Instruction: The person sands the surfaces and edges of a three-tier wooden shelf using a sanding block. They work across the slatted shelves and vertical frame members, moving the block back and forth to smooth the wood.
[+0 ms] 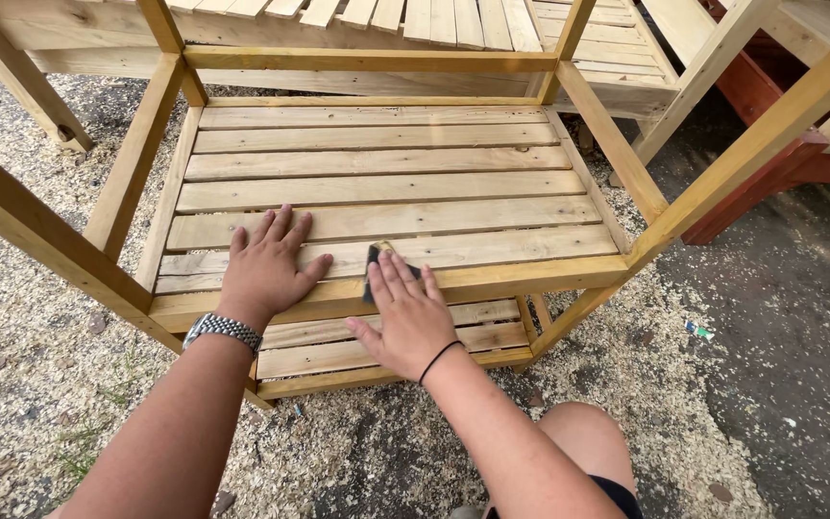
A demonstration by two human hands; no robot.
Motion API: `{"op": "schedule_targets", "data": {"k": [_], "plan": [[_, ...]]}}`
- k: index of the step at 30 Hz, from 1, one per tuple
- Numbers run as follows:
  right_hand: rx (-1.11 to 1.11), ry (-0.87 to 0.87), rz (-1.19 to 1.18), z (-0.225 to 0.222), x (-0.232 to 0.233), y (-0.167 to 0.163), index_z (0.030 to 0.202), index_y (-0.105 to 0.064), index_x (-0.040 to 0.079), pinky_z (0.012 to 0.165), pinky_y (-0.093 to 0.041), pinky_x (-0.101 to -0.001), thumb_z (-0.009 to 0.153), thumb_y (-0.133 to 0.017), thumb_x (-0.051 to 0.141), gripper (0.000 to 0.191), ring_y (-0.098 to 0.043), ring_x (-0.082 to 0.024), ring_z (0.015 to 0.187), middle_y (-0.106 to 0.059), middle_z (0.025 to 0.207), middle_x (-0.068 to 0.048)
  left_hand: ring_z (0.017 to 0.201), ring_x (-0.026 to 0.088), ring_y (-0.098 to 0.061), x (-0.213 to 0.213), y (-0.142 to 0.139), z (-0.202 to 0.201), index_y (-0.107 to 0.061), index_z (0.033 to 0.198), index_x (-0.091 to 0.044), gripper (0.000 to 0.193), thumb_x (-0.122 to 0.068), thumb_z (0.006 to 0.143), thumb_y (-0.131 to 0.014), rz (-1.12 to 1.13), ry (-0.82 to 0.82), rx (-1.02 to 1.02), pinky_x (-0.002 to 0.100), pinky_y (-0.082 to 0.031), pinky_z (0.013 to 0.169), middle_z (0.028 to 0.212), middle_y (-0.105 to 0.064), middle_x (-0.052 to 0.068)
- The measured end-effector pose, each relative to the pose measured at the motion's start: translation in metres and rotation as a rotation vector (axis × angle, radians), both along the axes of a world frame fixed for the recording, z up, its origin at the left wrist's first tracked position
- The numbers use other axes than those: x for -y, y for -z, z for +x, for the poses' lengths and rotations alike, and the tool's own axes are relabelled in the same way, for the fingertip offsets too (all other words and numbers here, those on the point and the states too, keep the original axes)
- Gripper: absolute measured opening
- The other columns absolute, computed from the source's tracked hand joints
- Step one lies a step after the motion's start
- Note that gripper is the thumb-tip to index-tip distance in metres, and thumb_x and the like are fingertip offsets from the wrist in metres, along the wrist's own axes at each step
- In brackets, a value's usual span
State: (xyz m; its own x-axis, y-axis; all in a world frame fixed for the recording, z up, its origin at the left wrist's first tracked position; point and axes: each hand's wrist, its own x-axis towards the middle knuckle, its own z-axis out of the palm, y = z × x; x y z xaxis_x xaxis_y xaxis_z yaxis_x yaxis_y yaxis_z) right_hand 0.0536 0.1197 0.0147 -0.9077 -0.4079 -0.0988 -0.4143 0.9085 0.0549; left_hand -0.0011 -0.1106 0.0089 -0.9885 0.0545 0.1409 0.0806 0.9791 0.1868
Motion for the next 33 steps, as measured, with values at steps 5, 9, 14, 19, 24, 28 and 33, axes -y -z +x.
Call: {"op": "schedule_targets", "data": {"k": [5, 9, 14, 19, 24, 28, 33], "plan": [[0.008, 0.594, 0.003, -0.055, -0.174, -0.045, 0.163, -0.006, 0.01, 0.127, -0.005, -0.0465, 0.097, -0.004, 0.067, 0.087, -0.005, -0.022, 0.157, -0.002, 0.172, -0.009, 0.152, 0.025, -0.027, 0.001, 0.013, -0.005, -0.036, 0.157, -0.015, 0.062, -0.044, 0.102, -0.033, 0.051, 0.078, -0.12, 0.042, -0.021, 0.122, 0.165, -0.031, 0.008], [-0.021, 0.628, 0.067, -0.068, -0.148, -0.058, 0.161, -0.006, 0.0, 0.128, -0.005, -0.0447, 0.1, -0.006, 0.07, 0.093, -0.001, -0.027, 0.158, -0.001, 0.17, -0.019, 0.15, 0.023, -0.028, 0.002, 0.019, -0.009, -0.034, 0.157, -0.01, 0.062, -0.04, 0.102, -0.03, 0.032, 0.076, -0.11, 0.041, -0.022, 0.121, 0.164, -0.03, 0.009], [0.129, 0.02, 0.004, -0.033, 0.058, -0.018, 0.16, -0.005, 0.001, 0.125, -0.001, -0.0459, 0.1, -0.013, 0.067, 0.089, 0.005, -0.03, 0.158, 0.003, 0.169, -0.02, 0.147, 0.026, -0.038, 0.01, 0.021, -0.01, -0.047, 0.149, -0.006, 0.056, -0.035, 0.103, -0.037, 0.142, 0.138, -0.213, 0.039, -0.027, 0.121, 0.158, -0.042, 0.013], [0.111, 0.094, -0.031, -0.06, -0.007, -0.021, 0.163, -0.004, 0.011, 0.126, -0.001, -0.0494, 0.103, -0.006, 0.05, 0.071, 0.002, -0.024, 0.157, 0.003, 0.171, -0.008, 0.143, 0.027, -0.044, 0.01, 0.022, -0.006, -0.056, 0.143, -0.006, 0.051, -0.032, 0.102, -0.041, 0.214, 0.141, -0.234, 0.037, -0.03, 0.121, 0.152, -0.051, 0.014], [0.0, 0.672, 0.037, -0.124, -0.198, -0.052, 0.164, -0.004, 0.013, 0.128, -0.003, -0.0486, 0.101, -0.01, 0.054, 0.075, 0.0, -0.018, 0.159, 0.003, 0.173, -0.004, 0.142, 0.028, -0.042, 0.003, 0.022, -0.006, -0.052, 0.143, -0.002, 0.054, -0.033, 0.1, -0.043, 0.155, 0.137, -0.241, 0.039, -0.03, 0.117, 0.152, -0.047, 0.016], [0.039, 0.677, 0.061, -0.125, -0.145, -0.049, 0.163, -0.001, 0.006, 0.128, -0.001, -0.046, 0.103, -0.01, 0.061, 0.082, 0.005, -0.026, 0.158, 0.006, 0.171, -0.014, 0.143, 0.027, -0.043, 0.003, 0.021, -0.006, -0.052, 0.144, -0.002, 0.053, -0.031, 0.1, -0.042, 0.155, 0.146, -0.266, 0.038, -0.031, 0.118, 0.153, -0.047, 0.015], [0.074, 0.002, -0.009, -0.066, 0.058, -0.009, 0.161, -0.008, 0.002, 0.125, -0.002, -0.0495, 0.101, -0.019, 0.054, 0.08, 0.0, -0.029, 0.157, -0.003, 0.17, -0.018, 0.141, 0.028, -0.045, 0.008, 0.017, -0.005, -0.054, 0.143, -0.004, 0.051, -0.029, 0.099, -0.045, 0.197, 0.172, -0.281, 0.039, -0.031, 0.117, 0.154, -0.048, 0.015]]}}
